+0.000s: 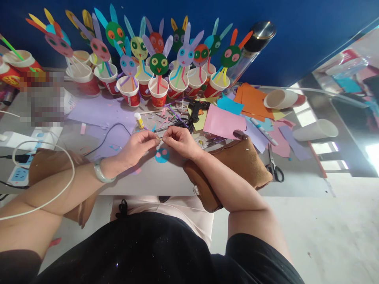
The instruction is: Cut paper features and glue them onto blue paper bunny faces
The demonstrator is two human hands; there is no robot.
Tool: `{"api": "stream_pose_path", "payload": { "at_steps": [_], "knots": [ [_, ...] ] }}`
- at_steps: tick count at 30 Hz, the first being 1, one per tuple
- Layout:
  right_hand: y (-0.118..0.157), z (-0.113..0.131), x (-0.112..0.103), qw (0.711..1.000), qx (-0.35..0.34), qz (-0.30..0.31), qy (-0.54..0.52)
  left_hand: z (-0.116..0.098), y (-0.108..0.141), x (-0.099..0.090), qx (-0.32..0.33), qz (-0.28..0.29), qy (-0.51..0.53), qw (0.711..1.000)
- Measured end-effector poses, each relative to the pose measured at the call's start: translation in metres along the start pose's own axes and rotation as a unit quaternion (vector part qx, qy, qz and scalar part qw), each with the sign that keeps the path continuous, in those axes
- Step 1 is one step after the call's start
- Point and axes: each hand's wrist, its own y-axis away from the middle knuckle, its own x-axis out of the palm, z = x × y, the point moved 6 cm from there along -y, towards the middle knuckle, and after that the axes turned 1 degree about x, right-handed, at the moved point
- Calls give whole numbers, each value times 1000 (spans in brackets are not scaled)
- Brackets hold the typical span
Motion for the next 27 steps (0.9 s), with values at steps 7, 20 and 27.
{"api": "stream_pose_path", "payload": {
  "at_steps": [7, 20, 27],
  "knots": [
    [-1, -1, -1, 1000, -5, 3, 16, -2, 1, -1, -15, -26, 10, 1000],
    [0, -2, 0, 1000, -9, 6, 17, 3, 2, 2, -22, 5, 10, 1000],
    [-1, -6, 0, 1000, 4, 9, 5, 7, 2, 4, -29, 8, 36, 999]
  ]
}}
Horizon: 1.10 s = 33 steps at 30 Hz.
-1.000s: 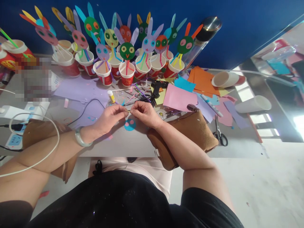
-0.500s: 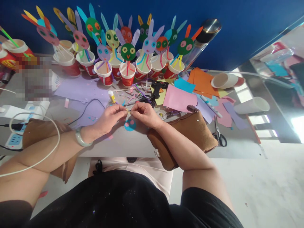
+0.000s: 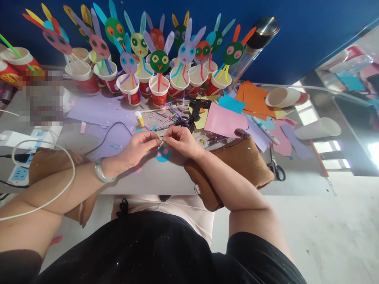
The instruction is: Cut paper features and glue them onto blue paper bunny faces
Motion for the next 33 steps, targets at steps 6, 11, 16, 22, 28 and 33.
{"api": "stream_pose_path", "payload": {
  "at_steps": [6, 11, 16, 22, 28, 33],
  "knots": [
    [0, 1, 0, 1000, -3, 3, -2, 2, 2, 0, -17, 3, 3, 1000],
    [0, 4, 1, 1000, -14, 8, 3, 4, 2, 0, -20, 4, 14, 1000],
    [-3, 3, -7, 997, -38, -65, 20, 2, -1, 0, -15, -10, 10, 1000],
    [14, 48, -17, 950, -138, -133, 248, -4, -5, -6, 33, -27, -62, 997],
    [76, 85, -71, 837, -77, -194, 506, -6, -3, -6, 10, -32, -39, 999],
    [183, 29, -206, 724, 211, -363, 547, -7, -2, -4, 19, -42, -11, 999]
  ]
}}
